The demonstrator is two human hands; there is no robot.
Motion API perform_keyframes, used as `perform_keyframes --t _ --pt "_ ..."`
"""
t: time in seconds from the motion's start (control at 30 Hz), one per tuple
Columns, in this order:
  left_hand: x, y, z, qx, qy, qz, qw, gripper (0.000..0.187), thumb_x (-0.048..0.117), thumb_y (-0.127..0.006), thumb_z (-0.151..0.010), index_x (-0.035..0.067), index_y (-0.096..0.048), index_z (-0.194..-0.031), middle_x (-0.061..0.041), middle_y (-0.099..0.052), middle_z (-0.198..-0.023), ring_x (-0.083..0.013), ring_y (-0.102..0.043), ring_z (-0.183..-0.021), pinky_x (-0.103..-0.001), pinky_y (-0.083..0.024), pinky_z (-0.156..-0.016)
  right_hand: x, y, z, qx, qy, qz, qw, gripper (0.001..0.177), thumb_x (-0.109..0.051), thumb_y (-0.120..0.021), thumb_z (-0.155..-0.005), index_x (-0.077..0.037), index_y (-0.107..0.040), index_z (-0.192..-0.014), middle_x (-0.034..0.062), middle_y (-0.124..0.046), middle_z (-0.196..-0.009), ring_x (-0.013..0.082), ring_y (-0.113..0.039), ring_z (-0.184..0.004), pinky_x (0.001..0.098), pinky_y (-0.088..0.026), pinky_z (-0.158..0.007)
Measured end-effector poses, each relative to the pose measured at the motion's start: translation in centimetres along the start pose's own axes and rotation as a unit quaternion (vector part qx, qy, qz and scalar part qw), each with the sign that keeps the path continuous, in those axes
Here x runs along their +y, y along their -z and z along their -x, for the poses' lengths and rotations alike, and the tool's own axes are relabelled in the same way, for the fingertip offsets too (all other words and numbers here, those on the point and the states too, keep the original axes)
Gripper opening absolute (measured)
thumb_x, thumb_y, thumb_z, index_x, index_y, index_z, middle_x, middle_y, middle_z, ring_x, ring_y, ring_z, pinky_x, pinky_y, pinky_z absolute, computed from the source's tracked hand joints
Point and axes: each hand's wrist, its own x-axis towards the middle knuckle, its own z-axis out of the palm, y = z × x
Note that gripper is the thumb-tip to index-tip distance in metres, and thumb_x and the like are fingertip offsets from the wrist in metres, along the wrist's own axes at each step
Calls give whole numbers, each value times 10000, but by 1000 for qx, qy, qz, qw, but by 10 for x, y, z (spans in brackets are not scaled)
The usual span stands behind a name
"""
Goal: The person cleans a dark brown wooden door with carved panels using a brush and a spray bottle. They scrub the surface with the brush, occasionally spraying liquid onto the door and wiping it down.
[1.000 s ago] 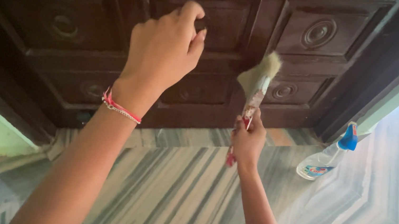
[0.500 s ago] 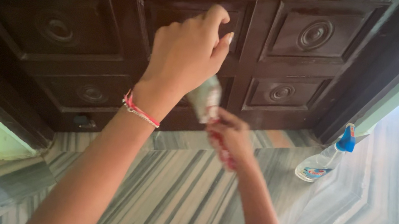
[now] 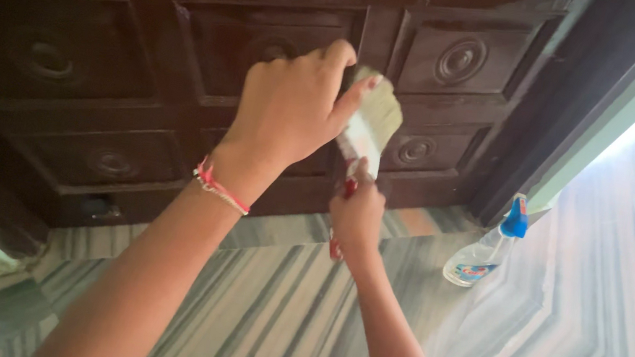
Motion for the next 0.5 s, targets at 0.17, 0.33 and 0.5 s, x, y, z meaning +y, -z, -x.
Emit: perform_keyframes --t 0.17,0.33,0.5 --pt "20 -8 -25 17 -10 33 999 433 499 -564 -1038 74 -647 -1027 -109 -740 -762 -341 -707 -599 -471 -515 -478 5 20 28 -166 11 50 985 294 -114 -679 -867 -60 -725 -1152 249 -692 -754 406 -691 -726 471 -521 -635" --pt "32 0 -36 58 -23 64 996 416 480 -563 -1054 71 -637 -1057 -105 -740 -773 -330 -710 -608 -468 -512 -469 37 73 12 -218 -198 -80 952 354 -48 -570 -838 -201 -743 -1106 38 -571 -544 120 -438 -403 331 -323 -370" --pt "22 9 -25 34 -21 43 998 356 432 -604 -1040 77 -631 -1043 -93 -753 -826 -326 -708 -623 -470 -504 -478 134 100 -61 147 9 -43 988 154 -133 -641 -925 -54 -751 -998 99 -679 -702 154 -650 -594 323 -489 -532"
